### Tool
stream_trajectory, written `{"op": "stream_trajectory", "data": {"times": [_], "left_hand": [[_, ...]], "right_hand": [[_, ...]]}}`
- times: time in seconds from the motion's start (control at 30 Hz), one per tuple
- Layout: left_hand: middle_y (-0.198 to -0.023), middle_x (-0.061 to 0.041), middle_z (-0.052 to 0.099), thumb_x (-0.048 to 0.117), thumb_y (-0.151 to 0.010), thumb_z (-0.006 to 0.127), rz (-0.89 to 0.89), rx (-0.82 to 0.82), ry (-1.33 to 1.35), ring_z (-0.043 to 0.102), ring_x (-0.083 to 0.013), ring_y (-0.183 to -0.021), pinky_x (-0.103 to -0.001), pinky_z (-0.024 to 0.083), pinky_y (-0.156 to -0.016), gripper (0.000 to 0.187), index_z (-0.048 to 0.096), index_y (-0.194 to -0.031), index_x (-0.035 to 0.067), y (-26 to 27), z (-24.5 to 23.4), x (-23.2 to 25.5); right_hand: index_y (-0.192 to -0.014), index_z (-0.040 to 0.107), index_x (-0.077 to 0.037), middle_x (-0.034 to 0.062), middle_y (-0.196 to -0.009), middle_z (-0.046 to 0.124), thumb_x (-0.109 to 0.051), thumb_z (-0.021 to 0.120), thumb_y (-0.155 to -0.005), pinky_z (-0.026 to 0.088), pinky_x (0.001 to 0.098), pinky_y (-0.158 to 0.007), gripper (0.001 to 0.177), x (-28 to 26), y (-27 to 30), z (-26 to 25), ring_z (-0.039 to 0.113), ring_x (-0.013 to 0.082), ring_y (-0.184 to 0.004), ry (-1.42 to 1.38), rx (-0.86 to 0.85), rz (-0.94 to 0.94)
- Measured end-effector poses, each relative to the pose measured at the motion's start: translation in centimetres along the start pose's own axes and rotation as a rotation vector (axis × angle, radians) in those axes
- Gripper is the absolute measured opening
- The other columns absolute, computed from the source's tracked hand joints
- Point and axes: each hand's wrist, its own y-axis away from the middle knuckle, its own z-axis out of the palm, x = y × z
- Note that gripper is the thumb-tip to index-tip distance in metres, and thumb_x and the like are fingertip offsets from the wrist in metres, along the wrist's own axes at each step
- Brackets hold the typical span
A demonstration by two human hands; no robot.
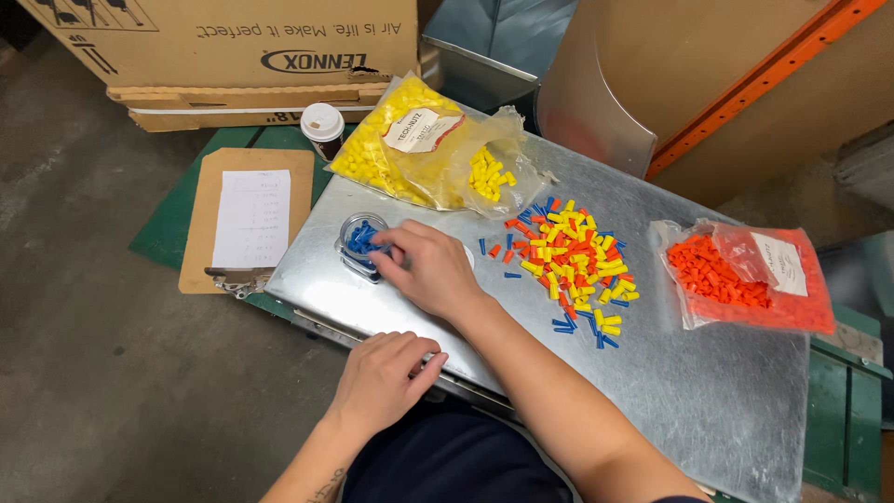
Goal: The person sorts a mixed pile of small yellow, orange, and blue plastic pieces on a metal table. They pick up pieces by hand and place them into separate clear plastic bags or a small jar, organizing them by color.
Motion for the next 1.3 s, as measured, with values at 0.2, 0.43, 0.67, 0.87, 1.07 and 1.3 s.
{"op": "stream_trajectory", "data": {"times": [0.2, 0.43, 0.67, 0.87, 1.07, 1.3], "left_hand": [[-0.089, -0.002, 0.063, 0.026, -0.096, 0.070, -0.060, -0.176, -0.139, 0.071, -0.0259, -0.083, -0.039, 0.059, -0.070, 0.015, 0.072, -0.108, 0.018, -2.8, 2.0, -2.7], [-0.091, -0.004, 0.064, 0.032, -0.098, 0.064, -0.014, -0.397, -0.265, 0.074, -0.0283, -0.086, -0.042, 0.061, -0.072, 0.025, 0.070, -0.119, 0.020, -9.8, 6.9, -5.5], [-0.084, -0.001, 0.069, 0.017, -0.094, 0.063, 0.166, -0.522, -0.516, 0.077, -0.0248, -0.075, -0.039, 0.061, -0.064, 0.010, 0.071, -0.100, 0.018, -15.4, 11.1, -7.4], [-0.083, 0.002, 0.073, 0.007, -0.092, 0.068, 0.313, -0.606, -0.690, 0.077, -0.0181, -0.073, -0.032, 0.060, -0.063, 0.015, 0.076, -0.095, 0.020, -17.2, 12.9, -8.0], [-0.081, 0.000, 0.075, 0.018, -0.086, 0.074, 0.353, -0.646, -0.655, 0.078, -0.0206, -0.077, -0.036, 0.063, -0.066, 0.008, 0.074, -0.093, 0.020, -17.6, 13.0, -8.7], [-0.092, -0.012, 0.078, 0.029, -0.091, 0.068, 0.056, -0.676, -0.415, 0.078, -0.0356, -0.093, -0.050, 0.063, -0.080, 0.022, 0.074, -0.106, 0.014, -18.8, 2.1, -3.6]], "right_hand": [[-0.113, 0.079, -0.022, -0.0011, -0.077, 0.065, -0.026, 0.079, -0.091, 0.060, 0.0370, -0.071, 0.022, 3.2, 7.1, -3.5, 0.069, 0.0231, -0.075, 0.057, 0.120, 0.079], [-0.109, 0.081, -0.022, -0.0006, -0.074, 0.066, -0.025, 0.080, -0.089, 0.059, 0.0356, -0.068, 0.020, 6.2, 16.1, -8.2, 0.067, 0.0201, -0.067, 0.173, 0.214, 0.326], [-0.103, 0.082, -0.021, -0.0040, -0.070, 0.067, -0.020, 0.083, -0.085, 0.058, 0.0307, -0.063, 0.018, 5.7, 23.7, -10.9, 0.065, 0.0149, -0.061, 0.180, 0.339, 0.567], [-0.102, 0.083, -0.021, -0.0044, -0.068, 0.066, -0.019, 0.082, -0.085, 0.057, 0.0295, -0.063, 0.017, 5.2, 25.7, -11.9, 0.064, 0.0138, -0.061, 0.202, 0.389, 0.663], [-0.103, 0.081, -0.021, -0.0023, -0.071, 0.066, -0.020, 0.080, -0.088, 0.059, 0.0351, -0.068, 0.016, 6.2, 24.3, -12.6, 0.069, 0.0197, -0.070, 0.333, 0.290, 0.578], [-0.110, 0.080, -0.016, 0.0020, -0.075, 0.065, -0.018, 0.077, -0.091, 0.058, 0.0374, -0.073, 0.019, 7.1, 22.2, -12.9, 0.071, 0.0237, -0.078, 0.355, 0.083, 0.602]]}}
